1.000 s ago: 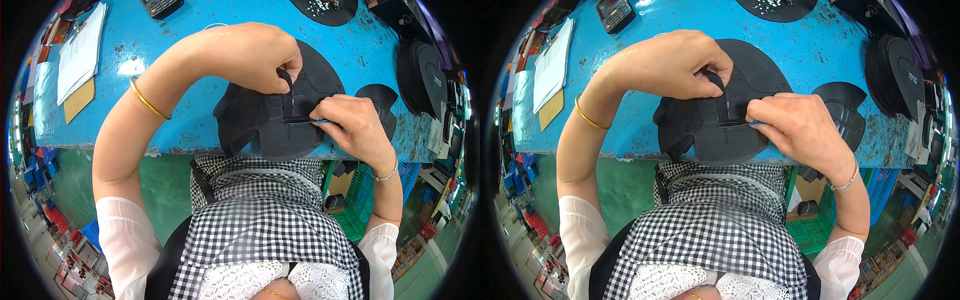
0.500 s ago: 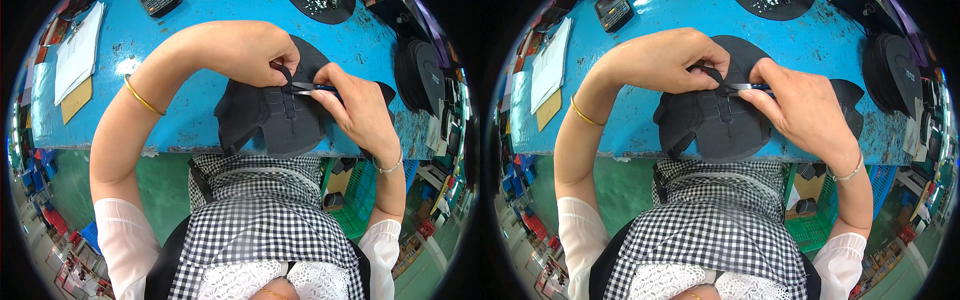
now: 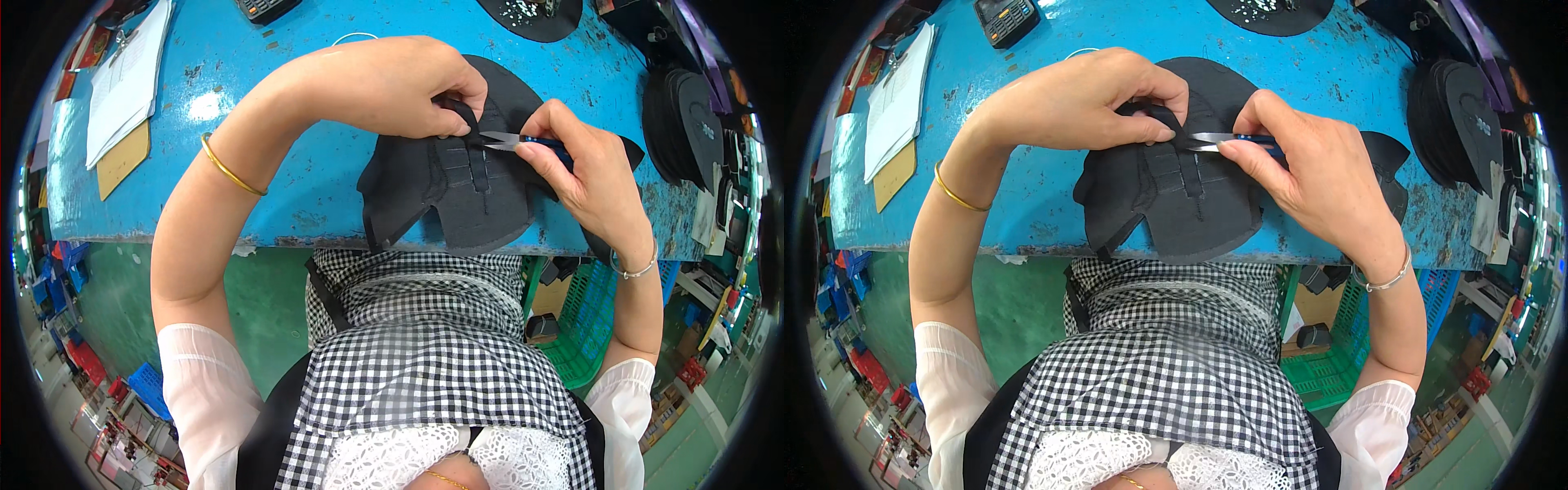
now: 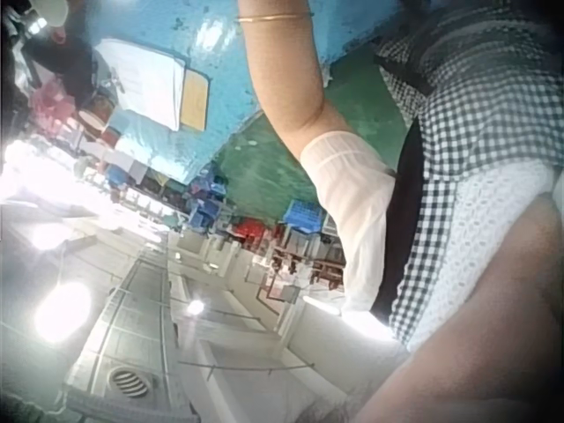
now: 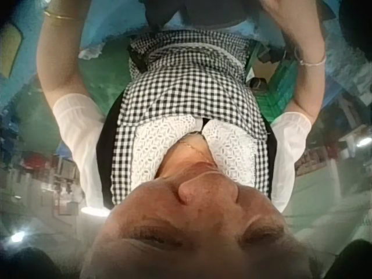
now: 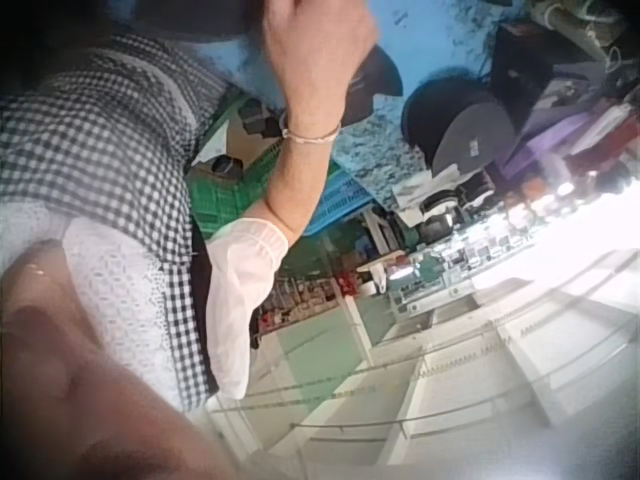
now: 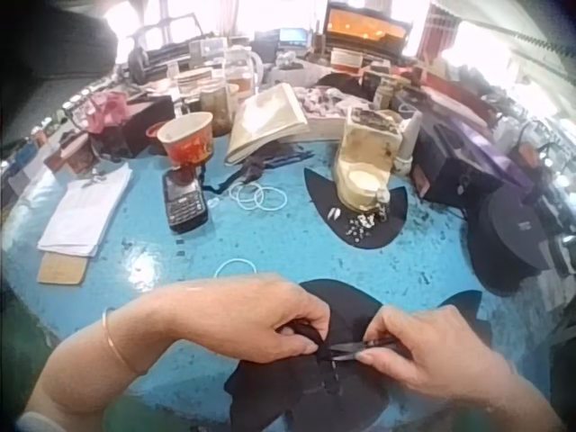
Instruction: The person trims excess scrap material and loose threads from shoe upper components using snips.
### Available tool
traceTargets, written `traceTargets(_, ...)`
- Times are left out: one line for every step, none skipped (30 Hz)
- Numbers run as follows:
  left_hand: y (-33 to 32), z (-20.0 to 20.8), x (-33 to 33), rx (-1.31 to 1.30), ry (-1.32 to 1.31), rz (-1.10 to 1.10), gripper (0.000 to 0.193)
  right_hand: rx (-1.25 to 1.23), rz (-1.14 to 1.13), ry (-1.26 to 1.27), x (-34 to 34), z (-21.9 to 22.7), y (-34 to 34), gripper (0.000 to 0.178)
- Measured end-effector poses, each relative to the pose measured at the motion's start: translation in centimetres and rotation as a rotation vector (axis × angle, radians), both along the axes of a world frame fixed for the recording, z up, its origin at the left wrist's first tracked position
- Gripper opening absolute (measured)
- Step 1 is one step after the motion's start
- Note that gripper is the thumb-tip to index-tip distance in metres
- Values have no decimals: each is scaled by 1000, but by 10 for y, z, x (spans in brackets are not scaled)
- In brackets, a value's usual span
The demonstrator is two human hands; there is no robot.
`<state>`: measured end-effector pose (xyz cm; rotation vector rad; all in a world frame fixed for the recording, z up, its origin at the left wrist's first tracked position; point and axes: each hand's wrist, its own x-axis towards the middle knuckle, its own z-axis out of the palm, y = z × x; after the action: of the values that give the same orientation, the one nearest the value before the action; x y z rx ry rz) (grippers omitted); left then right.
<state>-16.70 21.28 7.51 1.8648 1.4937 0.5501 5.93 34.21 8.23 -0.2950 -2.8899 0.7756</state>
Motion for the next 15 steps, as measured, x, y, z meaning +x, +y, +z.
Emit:
traceTargets(1, 1, 0, 3, 0, -1, 16, 17, 4, -22, -1, -1, 1, 26)
traceTargets(1, 1, 1, -21, -5, 1, 16, 32, 9, -42, -1, -2, 3, 27)
traceTargets(1, 1, 1, -45, -11, 3, 16, 33, 9, -41, -4, -3, 3, 27)
traceTargets(1, 1, 1, -44, -10, 4, 16, 13, 40, -32, -7, -4, 2, 27)
traceTargets(1, 1, 1, -39, -13, 3, 15, -9, 71, -24, -10, -6, 1, 28)
traceTargets(1, 1, 1, -34, -16, 2, 15, -9, 72, -24, -13, -6, 1, 28)
traceTargets(1, 1, 2, -33, -16, 3, 15, -4, 81, -36, -15, -7, 1, 28)
traceTargets(1, 2, 2, -46, -4, 10, 15, 1, 89, -49, -16, -7, 1, 28)
traceTargets(1, 3, 3, -58, 9, 16, 15, 4, 90, -49, -14, -8, 0, 28)
traceTargets(0, 3, 2, -55, 7, 16, 15, -13, 66, -37, -11, -10, 0, 27)
traceTargets(-3, 1, 1, -22, -8, 32, 16, -31, 45, -22, -9, -10, 0, 27)
traceTargets(-5, 0, 1, 11, -23, 47, 17, -28, 47, -23, -7, -9, 0, 27)
traceTargets(-7, -6, -2, 14, -23, 49, 17, -48, 31, -27, -5, -7, 0, 27)
traceTargets(-7, -11, -4, 82, -84, 59, 18, -70, 17, -32, -4, -5, -1, 27)
traceTargets(-9, -15, -7, 150, -144, 69, 20, -69, 21, -33, -3, -1, -7, 27)
